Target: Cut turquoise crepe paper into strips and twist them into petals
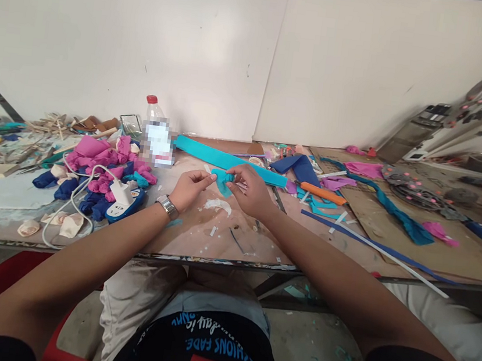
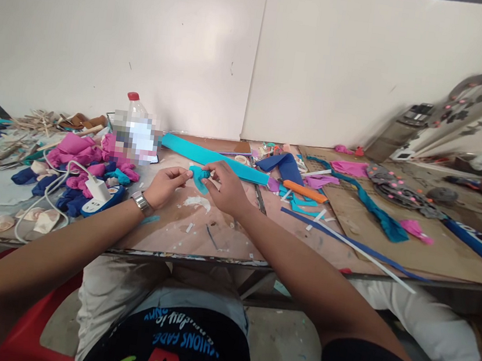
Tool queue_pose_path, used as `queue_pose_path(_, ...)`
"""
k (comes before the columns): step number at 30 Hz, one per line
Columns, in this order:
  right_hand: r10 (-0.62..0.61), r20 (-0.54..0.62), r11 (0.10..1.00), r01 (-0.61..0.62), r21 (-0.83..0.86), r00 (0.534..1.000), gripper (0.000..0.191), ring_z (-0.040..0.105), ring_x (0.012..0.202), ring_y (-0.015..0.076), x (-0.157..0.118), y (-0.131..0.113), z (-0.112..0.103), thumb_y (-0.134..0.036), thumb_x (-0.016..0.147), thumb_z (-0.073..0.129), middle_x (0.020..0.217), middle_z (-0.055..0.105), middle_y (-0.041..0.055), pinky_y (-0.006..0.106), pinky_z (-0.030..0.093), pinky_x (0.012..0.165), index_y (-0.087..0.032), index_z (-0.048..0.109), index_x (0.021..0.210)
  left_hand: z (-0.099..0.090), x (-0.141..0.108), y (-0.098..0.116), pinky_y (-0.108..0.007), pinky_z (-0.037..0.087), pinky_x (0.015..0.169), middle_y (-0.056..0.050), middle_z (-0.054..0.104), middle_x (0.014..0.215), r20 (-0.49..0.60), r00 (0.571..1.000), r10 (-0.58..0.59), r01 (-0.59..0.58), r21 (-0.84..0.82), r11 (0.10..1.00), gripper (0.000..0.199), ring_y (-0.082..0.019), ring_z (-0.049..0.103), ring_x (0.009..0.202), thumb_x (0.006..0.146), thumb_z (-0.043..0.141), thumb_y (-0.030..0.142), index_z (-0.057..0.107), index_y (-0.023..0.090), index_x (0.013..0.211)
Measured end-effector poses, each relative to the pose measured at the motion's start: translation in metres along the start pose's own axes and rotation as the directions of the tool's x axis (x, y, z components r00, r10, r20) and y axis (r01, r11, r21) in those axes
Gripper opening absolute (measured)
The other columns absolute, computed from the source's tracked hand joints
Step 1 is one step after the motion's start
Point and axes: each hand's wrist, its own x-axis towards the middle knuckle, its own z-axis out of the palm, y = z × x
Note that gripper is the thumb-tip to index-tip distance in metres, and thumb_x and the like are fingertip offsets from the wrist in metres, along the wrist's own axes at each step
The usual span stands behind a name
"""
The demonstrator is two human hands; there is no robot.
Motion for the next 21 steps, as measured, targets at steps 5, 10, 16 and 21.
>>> queue_pose_path(5,-0.011,-0.015,1.000,0.011,-0.006,1.000,0.019,0.059,0.087,0.0203,-0.0002,0.0017,0.0009,-0.032,0.098,0.062,0.105,0.064,0.0068,0.037,0.050,0.081,-0.023,0.062,0.114,0.0029,-0.0035,0.0053,-0.028,0.037,0.063,0.000,0.061,0.069,0.087,0.995,-0.049,0.051,-0.026,0.998,0.047,-0.012,0.046,0.066,0.070,0.085,0.062,0.074,0.016,0.074)
queue_pose_path(10,0.003,-0.041,1.000,-0.003,-0.006,0.999,0.019,0.060,0.087,0.0206,-0.0004,0.0014,0.0012,-0.033,0.099,0.059,0.104,0.064,0.0067,0.037,0.050,0.080,-0.023,0.060,0.115,0.0032,-0.0038,0.0076,-0.028,0.035,0.064,0.000,0.062,0.069,0.071,0.997,-0.015,0.021,-0.073,0.997,0.047,-0.011,0.045,0.065,0.066,0.089,0.059,0.072,0.016,0.073)
queue_pose_path(16,0.036,-0.065,0.999,-0.036,0.007,0.997,0.018,0.060,0.086,0.0202,-0.0006,0.0013,0.0024,-0.032,0.098,0.058,0.104,0.065,0.0069,0.037,0.049,0.080,-0.022,0.060,0.113,0.0020,-0.0030,0.0057,-0.027,0.032,0.062,0.001,0.060,0.067,0.057,0.998,0.011,-0.008,-0.041,0.999,0.046,-0.011,0.043,0.063,0.069,0.087,0.059,0.071,0.016,0.074)
queue_pose_path(21,0.068,-0.090,0.998,-0.066,0.022,0.994,0.017,0.059,0.084,0.0200,-0.0005,-0.0008,0.0027,-0.032,0.097,0.059,0.102,0.065,0.0061,0.037,0.049,0.080,-0.023,0.060,0.112,0.0029,-0.0025,0.0071,-0.027,0.034,0.062,0.000,0.062,0.069,0.044,0.999,0.027,-0.026,-0.038,0.999,0.048,-0.011,0.045,0.064,0.069,0.086,0.062,0.072,0.017,0.075)
